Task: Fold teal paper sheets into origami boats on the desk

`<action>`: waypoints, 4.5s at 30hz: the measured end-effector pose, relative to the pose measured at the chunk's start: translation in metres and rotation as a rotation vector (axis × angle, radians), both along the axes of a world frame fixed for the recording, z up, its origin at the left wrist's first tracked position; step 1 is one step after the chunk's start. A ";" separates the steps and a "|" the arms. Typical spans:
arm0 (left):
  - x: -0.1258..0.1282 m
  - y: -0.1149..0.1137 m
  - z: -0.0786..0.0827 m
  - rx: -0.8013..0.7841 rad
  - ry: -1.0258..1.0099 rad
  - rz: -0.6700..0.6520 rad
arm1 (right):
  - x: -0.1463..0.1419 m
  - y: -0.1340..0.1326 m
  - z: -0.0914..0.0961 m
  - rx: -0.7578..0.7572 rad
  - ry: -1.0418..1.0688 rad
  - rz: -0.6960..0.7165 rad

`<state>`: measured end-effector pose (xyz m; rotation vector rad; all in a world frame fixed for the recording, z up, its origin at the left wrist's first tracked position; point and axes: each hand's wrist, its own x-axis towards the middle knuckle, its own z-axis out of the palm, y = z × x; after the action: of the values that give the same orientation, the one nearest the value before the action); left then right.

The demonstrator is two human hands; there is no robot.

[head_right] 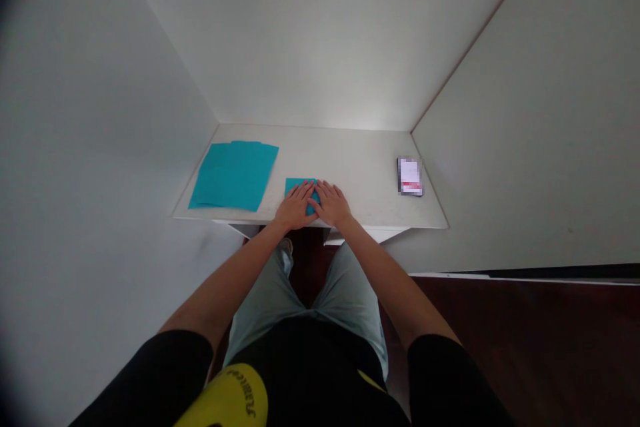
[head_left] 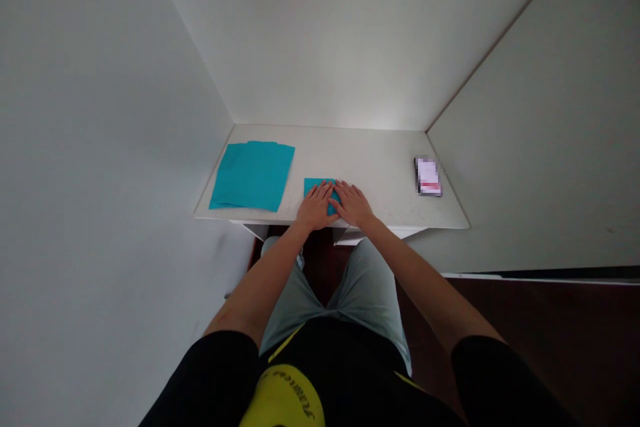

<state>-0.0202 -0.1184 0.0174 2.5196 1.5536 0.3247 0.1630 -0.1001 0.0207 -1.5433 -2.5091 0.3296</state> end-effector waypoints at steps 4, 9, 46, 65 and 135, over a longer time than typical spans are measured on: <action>0.001 -0.002 0.002 0.005 -0.004 0.003 | 0.016 -0.017 -0.004 0.034 -0.011 0.025; 0.002 -0.005 0.004 0.023 -0.017 0.003 | 0.059 -0.058 -0.009 0.081 -0.024 0.009; 0.000 -0.004 0.000 0.042 -0.136 0.006 | 0.038 -0.014 -0.015 0.056 0.096 0.097; -0.036 0.027 0.028 -0.025 -0.262 0.455 | 0.041 -0.021 -0.010 0.107 0.038 0.134; -0.047 -0.066 0.009 0.011 -0.068 0.121 | 0.059 -0.022 -0.002 0.136 0.022 0.201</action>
<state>-0.0667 -0.1848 0.0264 2.4009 1.6860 0.4307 0.2224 -0.1222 0.0185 -1.2356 -2.6141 0.1962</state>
